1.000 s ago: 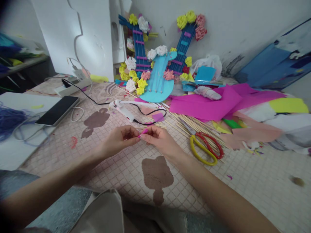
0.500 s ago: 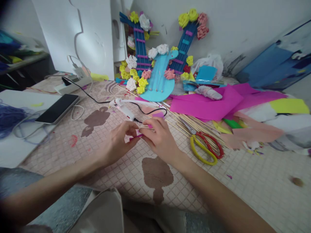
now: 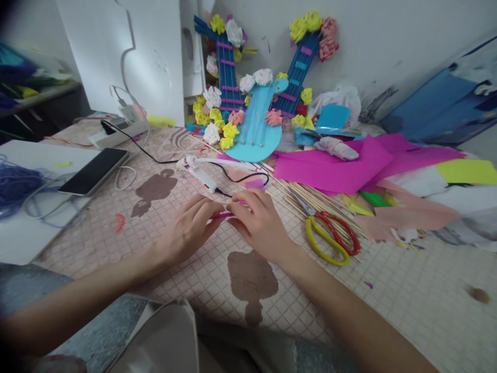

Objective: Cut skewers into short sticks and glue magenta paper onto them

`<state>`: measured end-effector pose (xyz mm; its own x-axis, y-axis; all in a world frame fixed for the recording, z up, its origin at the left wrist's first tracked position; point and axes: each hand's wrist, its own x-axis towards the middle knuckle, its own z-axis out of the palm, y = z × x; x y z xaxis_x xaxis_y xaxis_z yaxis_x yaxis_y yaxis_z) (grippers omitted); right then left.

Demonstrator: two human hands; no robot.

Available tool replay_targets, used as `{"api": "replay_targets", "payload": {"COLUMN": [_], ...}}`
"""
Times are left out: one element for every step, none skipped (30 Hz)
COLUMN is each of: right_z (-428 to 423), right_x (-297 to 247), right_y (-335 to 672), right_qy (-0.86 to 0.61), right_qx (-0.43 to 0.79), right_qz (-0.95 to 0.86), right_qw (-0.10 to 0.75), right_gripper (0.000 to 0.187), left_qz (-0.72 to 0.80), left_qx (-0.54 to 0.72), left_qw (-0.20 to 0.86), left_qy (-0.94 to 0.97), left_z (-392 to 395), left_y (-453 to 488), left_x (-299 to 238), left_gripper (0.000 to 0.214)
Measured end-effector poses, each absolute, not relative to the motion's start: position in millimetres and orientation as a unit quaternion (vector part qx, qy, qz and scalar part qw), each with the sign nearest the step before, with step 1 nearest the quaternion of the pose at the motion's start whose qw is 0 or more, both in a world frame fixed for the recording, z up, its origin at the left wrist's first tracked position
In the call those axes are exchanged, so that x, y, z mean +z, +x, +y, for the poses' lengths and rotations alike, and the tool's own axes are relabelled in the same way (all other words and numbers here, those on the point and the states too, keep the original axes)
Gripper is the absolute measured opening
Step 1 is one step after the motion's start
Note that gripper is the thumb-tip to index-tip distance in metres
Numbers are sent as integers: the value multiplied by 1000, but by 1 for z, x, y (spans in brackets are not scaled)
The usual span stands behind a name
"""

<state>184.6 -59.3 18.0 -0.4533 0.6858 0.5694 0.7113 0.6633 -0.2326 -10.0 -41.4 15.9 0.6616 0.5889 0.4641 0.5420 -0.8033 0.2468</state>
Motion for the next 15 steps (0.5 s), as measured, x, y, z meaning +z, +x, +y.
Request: {"api": "replay_targets", "payload": {"right_z": [-60,-60,-60,-60,-60,-60,-60,-60,-61,-61,-61,-61,-61,-61,-61], "right_x": [18,17,17,17,16,16,15,15,15,15,14,14,14,14,13], "right_y": [184,184,183,183,183,183,183,183,184,183,183,183,183,183,183], "right_qy": [-409,-410,-412,-413,-413,-412,-411,-410,-409,-410,-410,-411,-412,-411,-410], "right_qx": [-24,-27,-30,-32,-34,-36,-38,-40,-42,-42,-43,-43,-44,-45,-46], "right_qz": [-853,-853,-851,-849,-847,-845,-844,-843,-842,-841,-841,-840,-840,-840,-841], "right_qw": [322,322,324,329,333,338,342,346,349,350,351,351,350,350,351], "right_gripper": [10,9,8,8,8,8,8,7,7,6,6,6,5,5,4], "left_qz": [311,313,313,312,309,307,305,305,307,312,315,319,324,328,331], "left_qx": [271,271,269,266,262,257,255,254,256,257,260,262,264,266,269], "left_qw": [45,47,49,51,51,49,44,37,31,25,19,13,8,2,0], "left_qy": [910,909,909,911,913,915,917,917,916,914,913,910,908,906,904], "left_z": [-41,-42,-42,-42,-42,-42,-41,-41,-40,-40,-40,-39,-39,-39,-39], "left_y": [-10,-11,-11,-12,-13,-14,-14,-15,-16,-17,-18,-19,-19,-19,-20], "left_x": [16,15,16,16,16,17,17,18,19,19,20,20,21,21,21], "left_gripper": [16,17,17,17,17,17,17,17,17,17,16,17,17,17,17]}}
